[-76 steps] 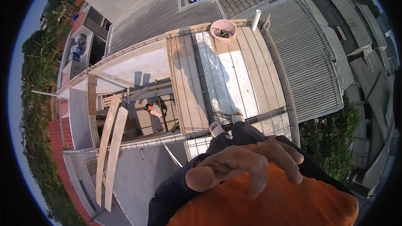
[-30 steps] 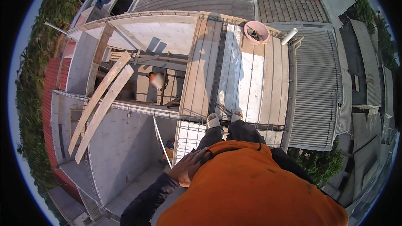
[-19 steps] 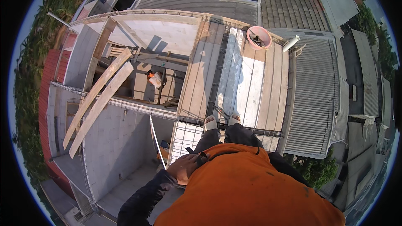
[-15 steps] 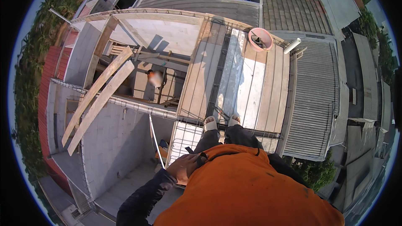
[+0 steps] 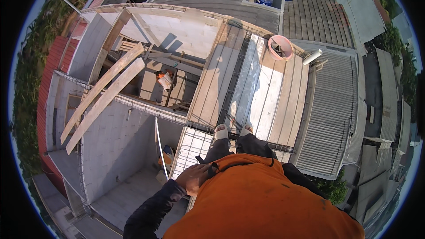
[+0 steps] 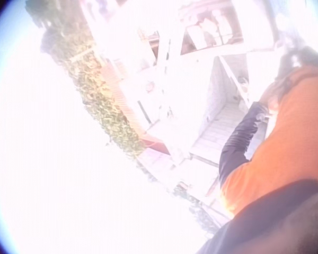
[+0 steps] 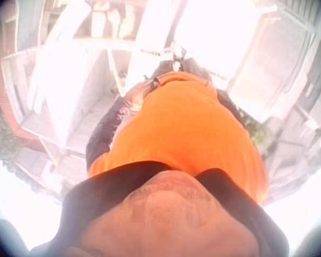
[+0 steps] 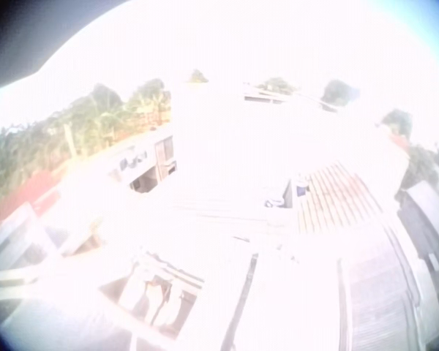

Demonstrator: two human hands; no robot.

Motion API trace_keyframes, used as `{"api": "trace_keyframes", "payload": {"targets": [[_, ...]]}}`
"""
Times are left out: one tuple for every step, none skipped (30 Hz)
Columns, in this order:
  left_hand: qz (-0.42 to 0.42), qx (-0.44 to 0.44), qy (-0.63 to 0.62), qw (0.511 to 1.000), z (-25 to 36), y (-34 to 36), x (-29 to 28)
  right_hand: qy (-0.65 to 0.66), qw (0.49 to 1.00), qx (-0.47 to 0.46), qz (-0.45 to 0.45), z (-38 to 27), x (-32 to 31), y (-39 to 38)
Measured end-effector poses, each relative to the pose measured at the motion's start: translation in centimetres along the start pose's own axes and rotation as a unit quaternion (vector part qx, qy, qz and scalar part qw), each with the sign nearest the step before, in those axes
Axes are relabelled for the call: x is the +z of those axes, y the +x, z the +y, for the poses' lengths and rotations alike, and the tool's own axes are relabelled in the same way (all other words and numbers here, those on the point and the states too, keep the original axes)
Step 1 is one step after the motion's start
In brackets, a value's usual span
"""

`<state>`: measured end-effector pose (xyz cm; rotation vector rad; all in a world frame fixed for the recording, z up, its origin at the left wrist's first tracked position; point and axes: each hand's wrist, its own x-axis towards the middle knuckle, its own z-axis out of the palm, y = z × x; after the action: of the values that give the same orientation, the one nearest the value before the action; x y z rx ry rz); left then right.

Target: The person stands on a wooden board at a construction site and uses pliers to twist and cut thin wire to secure a steel rebar cage into place.

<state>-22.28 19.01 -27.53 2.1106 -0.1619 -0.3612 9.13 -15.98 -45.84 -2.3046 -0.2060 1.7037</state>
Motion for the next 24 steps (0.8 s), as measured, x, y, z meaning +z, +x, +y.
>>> {"api": "trace_keyframes", "payload": {"targets": [[0.006,0.002,-0.003,1.000,-0.1,-0.2,0.1,-0.004,1.000,-0.004,0.000,-0.3,0.0,0.1],[0.012,0.004,-0.006,1.000,-0.1,-0.3,0.2,-0.001,1.000,-0.004,0.000,-0.5,0.2,0.2],[0.000,-0.008,-0.002,1.000,-0.2,-0.3,0.3,0.000,1.000,-0.007,0.000,-0.8,0.2,0.3],[-0.012,-0.020,0.003,1.000,-0.2,-0.3,0.3,-0.002,1.000,-0.008,0.001,-0.9,0.2,0.3],[-0.024,-0.032,0.006,0.999,-0.2,-0.3,0.3,-0.001,1.000,-0.010,0.001,-1.1,0.2,0.3],[-0.023,-0.029,0.012,0.999,-0.2,-0.3,0.5,-0.001,1.000,-0.012,0.002,-1.3,0.2,0.4],[-0.022,-0.027,0.016,0.999,-0.3,-0.3,0.7,-0.001,1.000,-0.014,0.002,-1.3,0.2,0.4],[-0.019,-0.027,0.019,0.999,0.1,-0.5,0.7,-0.005,1.000,-0.015,0.001,-1.7,0.3,0.2],[-0.010,-0.034,0.016,0.999,0.5,-0.5,0.8,-0.008,1.000,-0.017,-0.002,-2.0,0.3,0.2],[0.000,-0.043,0.011,0.999,0.7,-0.6,1.0,-0.014,1.000,-0.018,-0.005,-2.3,0.4,0.2],[0.016,-0.041,0.018,0.999,0.8,-0.8,1.2,-0.019,1.000,-0.018,-0.007,-2.5,0.5,0.3],[0.031,-0.039,0.027,0.998,0.8,-1.2,1.4,-0.027,0.999,-0.019,-0.010,-2.8,0.6,0.5],[0.055,-0.029,0.046,0.997,1.3,-1.4,1.1,-0.034,0.999,-0.018,-0.016,-2.9,0.9,0.7],[0.057,-0.033,0.032,0.997,1.5,-1.0,1.5,-0.040,0.999,-0.014,-0.013,-2.0,0.6,0.8],[0.067,-0.049,0.020,0.996,1.3,-2.1,2.5,-0.058,0.998,-0.017,-0.032,-2.6,1.7,1.1],[0.056,-0.071,0.018,0.996,1.6,-2.0,2.6,-0.076,0.996,-0.016,-0.039,-2.0,1.6,1.5],[0.040,-0.084,0.019,0.995,2.0,-1.5,2.8,-0.090,0.995,-0.015,-0.037,-0.4,1.1,2.0],[0.044,-0.102,0.014,0.994,2.1,-1.6,4.0,-0.122,0.991,-0.017,-0.044,1.3,0.6,2.5],[0.046,-0.120,0.010,0.992,2.0,-1.8,5.3,-0.155,0.986,-0.021,-0.053,2.9,-0.1,2.9],[0.045,-0.136,0.005,0.990,2.6,-2.1,6.4,-0.196,0.978,-0.028,-0.059,5.0,-1.3,3.0],[0.061,-0.138,-0.019,0.988,3.0,-2.0,7.2,-0.238,0.969,-0.032,-0.061,7.0,-3.2,3.1],[0.076,-0.143,-0.040,0.986,3.5,-2.1,7.9,-0.277,0.958,-0.039,-0.064,8.2,-4.9,3.3],[0.091,-0.148,-0.060,0.983,4.2,-2.0,8.7,-0.312,0.947,-0.045,-0.068,8.6,-6.7,3.5],[0.100,-0.154,-0.067,0.981,4.8,-1.7,9.4,-0.341,0.936,-0.047,-0.070,8.9,-8.5,3.8]]}}
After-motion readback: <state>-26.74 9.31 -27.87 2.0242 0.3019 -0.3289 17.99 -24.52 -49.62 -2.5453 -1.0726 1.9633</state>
